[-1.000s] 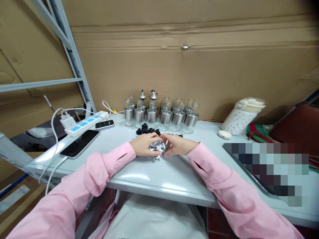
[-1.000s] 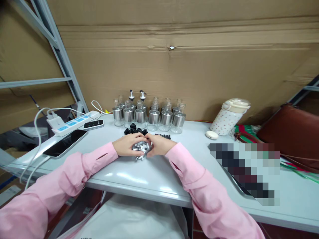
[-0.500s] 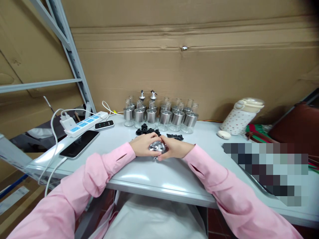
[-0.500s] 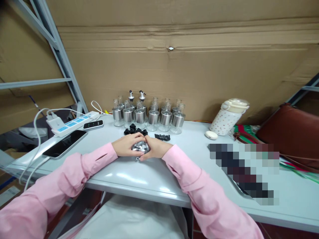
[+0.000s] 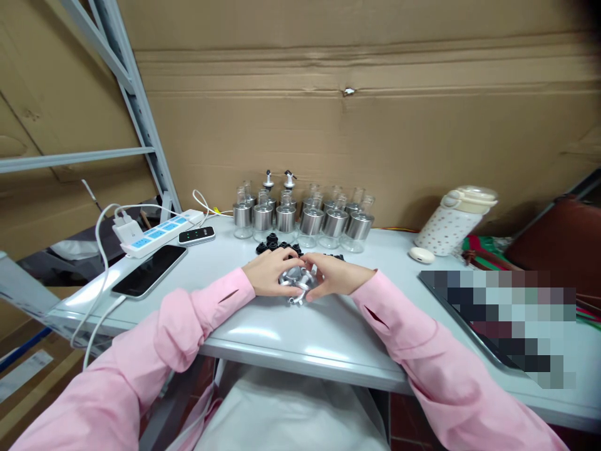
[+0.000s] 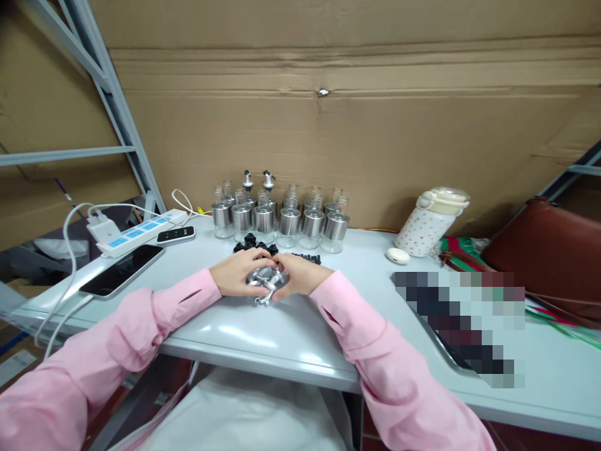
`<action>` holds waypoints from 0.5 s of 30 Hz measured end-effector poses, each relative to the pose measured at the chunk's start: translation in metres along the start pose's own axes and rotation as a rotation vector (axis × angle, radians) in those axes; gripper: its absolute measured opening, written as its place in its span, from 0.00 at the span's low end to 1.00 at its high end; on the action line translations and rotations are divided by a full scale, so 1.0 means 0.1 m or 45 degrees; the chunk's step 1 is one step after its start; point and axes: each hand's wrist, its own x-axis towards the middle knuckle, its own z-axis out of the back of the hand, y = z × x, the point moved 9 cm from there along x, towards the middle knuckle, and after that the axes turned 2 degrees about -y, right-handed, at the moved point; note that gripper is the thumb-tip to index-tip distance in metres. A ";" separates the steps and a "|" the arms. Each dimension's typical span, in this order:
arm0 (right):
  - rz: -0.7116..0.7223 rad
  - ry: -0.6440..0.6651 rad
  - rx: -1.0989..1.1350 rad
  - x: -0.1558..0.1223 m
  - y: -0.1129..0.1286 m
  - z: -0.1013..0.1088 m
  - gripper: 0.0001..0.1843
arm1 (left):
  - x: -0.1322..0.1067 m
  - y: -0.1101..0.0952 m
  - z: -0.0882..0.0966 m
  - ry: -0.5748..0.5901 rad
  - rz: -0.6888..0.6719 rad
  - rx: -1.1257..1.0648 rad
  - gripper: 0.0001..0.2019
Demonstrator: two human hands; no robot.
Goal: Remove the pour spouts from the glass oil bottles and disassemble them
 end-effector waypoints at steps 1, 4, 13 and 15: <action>0.004 -0.015 0.011 0.00 0.00 0.02 0.32 | 0.00 0.00 0.00 -0.003 0.001 0.000 0.26; 0.010 -0.049 0.049 -0.02 0.01 0.10 0.33 | 0.00 0.00 0.02 -0.029 -0.004 0.008 0.26; -0.041 0.003 0.245 -0.01 -0.06 0.06 0.26 | -0.01 -0.02 0.01 -0.001 0.000 0.019 0.24; -0.045 -0.018 0.284 0.00 -0.06 0.06 0.24 | -0.01 -0.02 0.00 0.004 -0.006 0.022 0.23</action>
